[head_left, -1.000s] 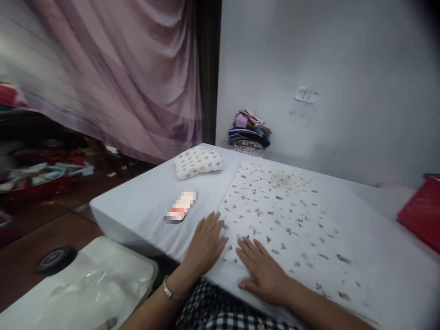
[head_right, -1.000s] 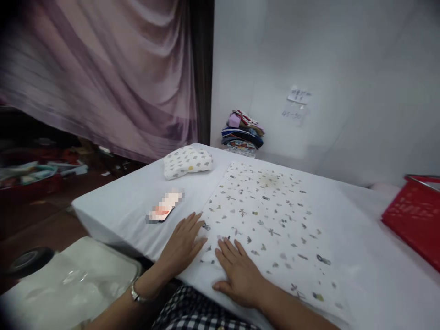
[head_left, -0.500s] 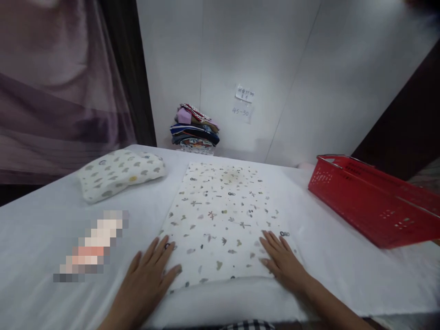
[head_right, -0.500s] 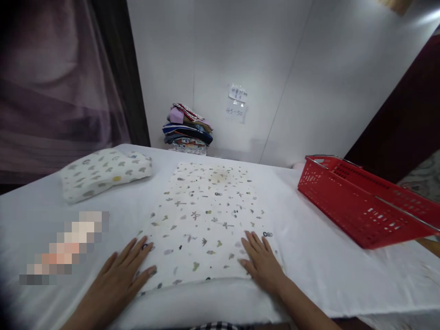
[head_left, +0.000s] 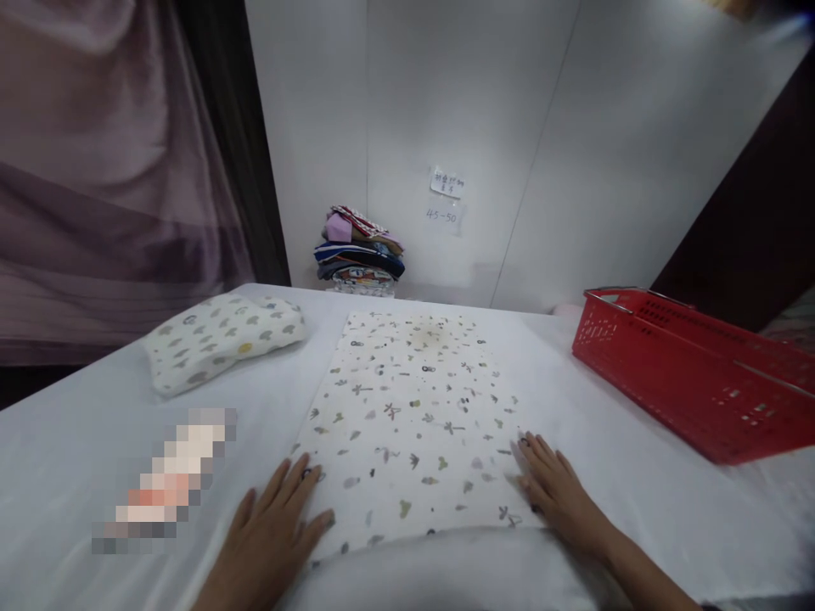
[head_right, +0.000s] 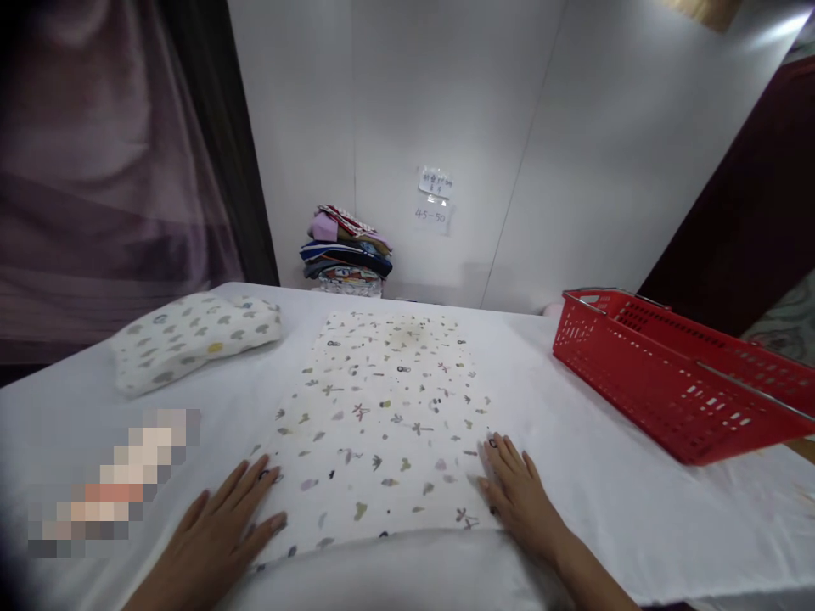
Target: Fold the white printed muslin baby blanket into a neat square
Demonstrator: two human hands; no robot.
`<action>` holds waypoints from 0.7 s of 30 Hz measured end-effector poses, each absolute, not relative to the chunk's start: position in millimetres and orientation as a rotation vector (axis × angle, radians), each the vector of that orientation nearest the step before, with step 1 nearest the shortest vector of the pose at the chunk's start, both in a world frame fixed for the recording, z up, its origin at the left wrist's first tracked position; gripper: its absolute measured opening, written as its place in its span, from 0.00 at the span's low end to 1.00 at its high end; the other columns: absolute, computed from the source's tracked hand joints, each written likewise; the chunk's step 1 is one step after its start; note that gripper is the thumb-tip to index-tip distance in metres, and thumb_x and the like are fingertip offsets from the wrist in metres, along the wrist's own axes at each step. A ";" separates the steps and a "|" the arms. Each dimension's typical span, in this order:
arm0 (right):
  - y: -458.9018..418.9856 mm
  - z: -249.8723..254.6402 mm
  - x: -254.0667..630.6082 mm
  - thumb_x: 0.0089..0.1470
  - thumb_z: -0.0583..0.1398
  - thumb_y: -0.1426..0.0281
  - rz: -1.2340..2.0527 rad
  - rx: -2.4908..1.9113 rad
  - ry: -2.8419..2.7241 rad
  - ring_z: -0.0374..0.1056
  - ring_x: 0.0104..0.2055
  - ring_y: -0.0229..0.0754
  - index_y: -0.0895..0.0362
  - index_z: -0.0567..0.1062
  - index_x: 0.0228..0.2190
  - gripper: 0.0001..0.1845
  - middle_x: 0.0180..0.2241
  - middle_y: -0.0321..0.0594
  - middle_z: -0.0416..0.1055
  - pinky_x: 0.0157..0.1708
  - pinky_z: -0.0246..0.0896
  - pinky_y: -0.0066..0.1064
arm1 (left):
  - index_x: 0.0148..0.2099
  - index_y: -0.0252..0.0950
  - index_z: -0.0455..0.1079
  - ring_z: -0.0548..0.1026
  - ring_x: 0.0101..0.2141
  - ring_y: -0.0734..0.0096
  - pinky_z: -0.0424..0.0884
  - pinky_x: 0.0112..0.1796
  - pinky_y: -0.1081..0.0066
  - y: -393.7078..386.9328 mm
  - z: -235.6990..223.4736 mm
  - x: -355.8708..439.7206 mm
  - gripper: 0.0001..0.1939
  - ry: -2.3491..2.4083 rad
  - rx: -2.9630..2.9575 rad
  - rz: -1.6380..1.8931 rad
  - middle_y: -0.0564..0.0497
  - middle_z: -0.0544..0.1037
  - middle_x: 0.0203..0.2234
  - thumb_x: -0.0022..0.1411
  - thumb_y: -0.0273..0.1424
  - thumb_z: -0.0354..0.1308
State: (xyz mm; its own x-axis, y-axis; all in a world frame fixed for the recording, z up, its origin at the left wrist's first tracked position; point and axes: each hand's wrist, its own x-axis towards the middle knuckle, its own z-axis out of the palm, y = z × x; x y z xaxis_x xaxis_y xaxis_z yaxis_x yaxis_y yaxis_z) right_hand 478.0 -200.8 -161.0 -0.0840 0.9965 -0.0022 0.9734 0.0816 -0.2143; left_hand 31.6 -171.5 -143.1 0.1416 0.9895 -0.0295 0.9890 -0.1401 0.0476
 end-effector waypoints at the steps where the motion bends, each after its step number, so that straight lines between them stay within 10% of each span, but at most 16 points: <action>1: -193.6 -156.2 475.7 0.60 0.42 0.52 0.222 -2.027 -2.189 0.32 0.65 0.48 0.52 0.50 0.62 0.32 0.64 0.42 0.38 0.61 0.33 0.52 | 0.62 0.39 0.56 0.47 0.62 0.56 0.48 0.57 0.48 -168.6 -138.8 34.6 0.32 2.039 2.324 -0.004 0.51 0.51 0.62 0.58 0.46 0.43; 21: -60.9 -189.8 479.3 0.57 0.41 0.49 0.068 -2.146 -2.068 0.38 0.65 0.48 0.61 0.54 0.60 0.38 0.63 0.45 0.44 0.60 0.38 0.49 | 0.62 0.39 0.55 0.49 0.62 0.56 0.49 0.58 0.49 -118.8 -126.0 39.7 0.31 1.923 2.199 0.003 0.46 0.54 0.61 0.60 0.47 0.43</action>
State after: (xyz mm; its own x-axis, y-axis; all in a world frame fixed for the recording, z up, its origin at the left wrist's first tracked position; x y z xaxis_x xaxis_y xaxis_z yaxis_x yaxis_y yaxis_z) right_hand 479.3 -60.9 -189.8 0.0428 0.9960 0.0784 0.9887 -0.0309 -0.1470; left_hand 39.7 -118.8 -126.0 0.1437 0.9794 -0.1421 0.9789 -0.1195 0.1660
